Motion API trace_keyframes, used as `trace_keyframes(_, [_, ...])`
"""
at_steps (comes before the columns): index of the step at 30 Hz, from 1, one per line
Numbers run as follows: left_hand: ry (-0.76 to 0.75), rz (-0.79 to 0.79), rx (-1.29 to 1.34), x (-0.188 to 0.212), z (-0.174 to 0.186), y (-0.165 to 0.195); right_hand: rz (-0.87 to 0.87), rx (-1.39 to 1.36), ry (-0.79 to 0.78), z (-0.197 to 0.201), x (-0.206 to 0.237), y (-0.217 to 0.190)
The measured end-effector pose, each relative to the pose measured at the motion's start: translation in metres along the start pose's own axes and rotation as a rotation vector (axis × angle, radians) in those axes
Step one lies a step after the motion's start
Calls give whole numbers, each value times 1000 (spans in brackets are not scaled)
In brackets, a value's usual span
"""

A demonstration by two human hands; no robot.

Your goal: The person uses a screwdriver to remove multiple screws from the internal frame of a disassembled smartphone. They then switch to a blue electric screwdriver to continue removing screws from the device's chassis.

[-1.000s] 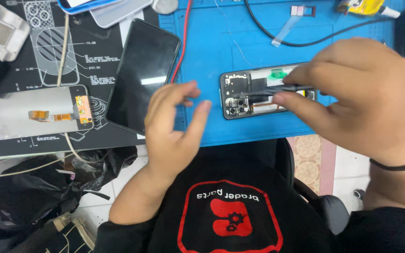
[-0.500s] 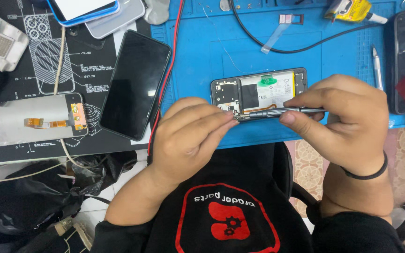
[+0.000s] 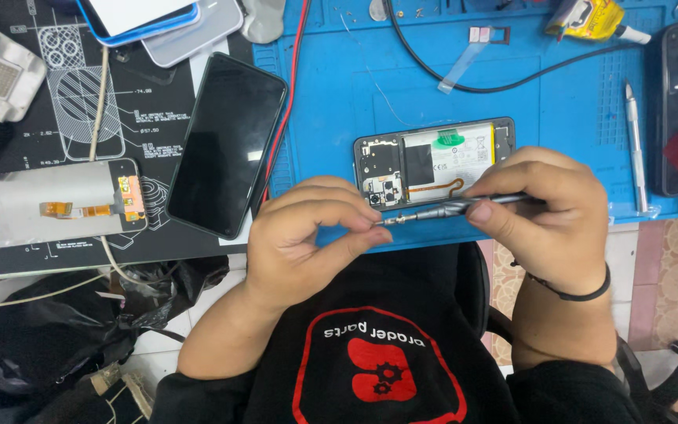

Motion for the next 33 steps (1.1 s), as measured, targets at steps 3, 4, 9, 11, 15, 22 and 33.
trace_keyframes(3, [-25, 21, 115, 2, 2, -4, -13, -63, -14, -4, 2, 9])
trace_keyframes(4, [-31, 27, 147, 4, 2, -6, -19, -86, -18, -5, 3, 13])
trace_keyframes(9, [-2, 125, 426, 14, -4, -17, -103, -360, -15, -22, 12, 35])
trace_keyframes(11, [21, 119, 455, 18, -6, -21, -107, -438, -21, -26, 16, 43])
trace_keyframes(15, [20, 67, 446, 24, -8, -26, -106, -589, -24, -35, 23, 50])
trace_keyframes(22, [-6, 92, 486, 32, -12, -29, -172, -749, -50, -40, 31, 56])
trace_keyframes(33, [-58, 42, -218, 10, 8, -11, 66, 258, 42, 45, 15, -22])
Point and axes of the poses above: each hand's wrist, its own x-axis away from the middle knuckle, its own z-axis out of the back of the hand, y = z × x, the point moved 2 cm from there along -x, towards the middle knuckle, and after that the axes turned 1 degree about y, right-handed, at the moved point
